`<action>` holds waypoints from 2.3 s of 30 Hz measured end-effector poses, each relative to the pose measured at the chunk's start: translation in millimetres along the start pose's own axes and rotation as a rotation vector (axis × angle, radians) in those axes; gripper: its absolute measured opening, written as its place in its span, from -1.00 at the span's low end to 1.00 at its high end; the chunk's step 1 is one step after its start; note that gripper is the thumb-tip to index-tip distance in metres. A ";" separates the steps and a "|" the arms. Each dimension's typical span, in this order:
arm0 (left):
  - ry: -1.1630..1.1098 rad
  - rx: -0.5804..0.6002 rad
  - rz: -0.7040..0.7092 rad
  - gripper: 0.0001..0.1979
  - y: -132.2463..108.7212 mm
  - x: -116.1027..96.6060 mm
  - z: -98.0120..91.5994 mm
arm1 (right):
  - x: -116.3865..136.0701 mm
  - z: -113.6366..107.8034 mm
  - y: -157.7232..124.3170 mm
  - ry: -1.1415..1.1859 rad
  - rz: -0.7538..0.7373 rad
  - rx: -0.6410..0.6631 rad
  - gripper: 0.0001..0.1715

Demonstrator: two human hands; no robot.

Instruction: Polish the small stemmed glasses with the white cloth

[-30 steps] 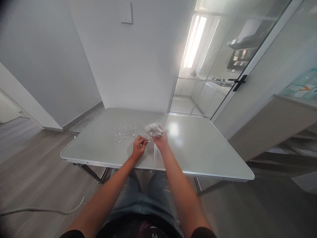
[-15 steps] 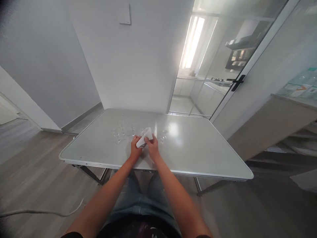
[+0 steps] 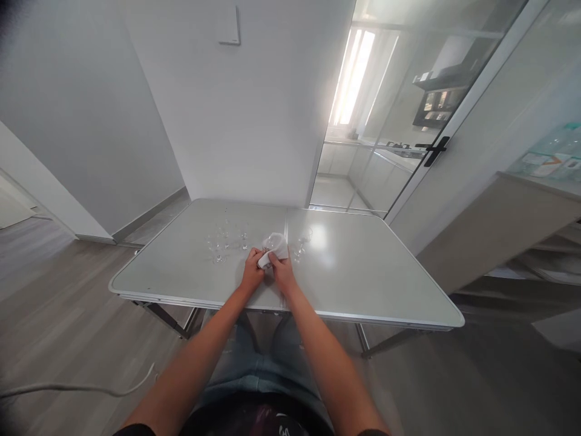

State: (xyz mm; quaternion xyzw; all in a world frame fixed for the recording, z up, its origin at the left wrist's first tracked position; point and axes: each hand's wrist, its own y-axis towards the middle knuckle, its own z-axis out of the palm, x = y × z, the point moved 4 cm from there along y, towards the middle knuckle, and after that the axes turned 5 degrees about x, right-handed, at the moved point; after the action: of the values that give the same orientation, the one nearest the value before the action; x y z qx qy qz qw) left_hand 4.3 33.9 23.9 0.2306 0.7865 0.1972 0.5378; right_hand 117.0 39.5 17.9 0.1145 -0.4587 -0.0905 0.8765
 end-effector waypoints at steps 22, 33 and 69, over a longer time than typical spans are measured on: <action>0.017 -0.055 -0.010 -0.71 -0.5 2.5 -1.6 | -7.4 -12.4 -0.7 0.079 0.042 -0.085 -0.62; -0.179 0.193 -0.116 -0.76 1.0 3.8 13.9 | -1.6 -30.8 2.7 0.214 -0.011 -0.250 -0.60; -0.273 0.047 -0.099 -0.59 -5.1 14.4 7.4 | -8.4 -24.7 -0.8 0.075 0.052 -0.236 -0.79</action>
State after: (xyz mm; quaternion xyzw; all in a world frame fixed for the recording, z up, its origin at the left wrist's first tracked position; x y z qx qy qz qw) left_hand 5.9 38.4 7.6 0.2286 0.7209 0.1188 0.6434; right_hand 132.6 43.8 -2.5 0.0022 -0.4145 -0.1169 0.9025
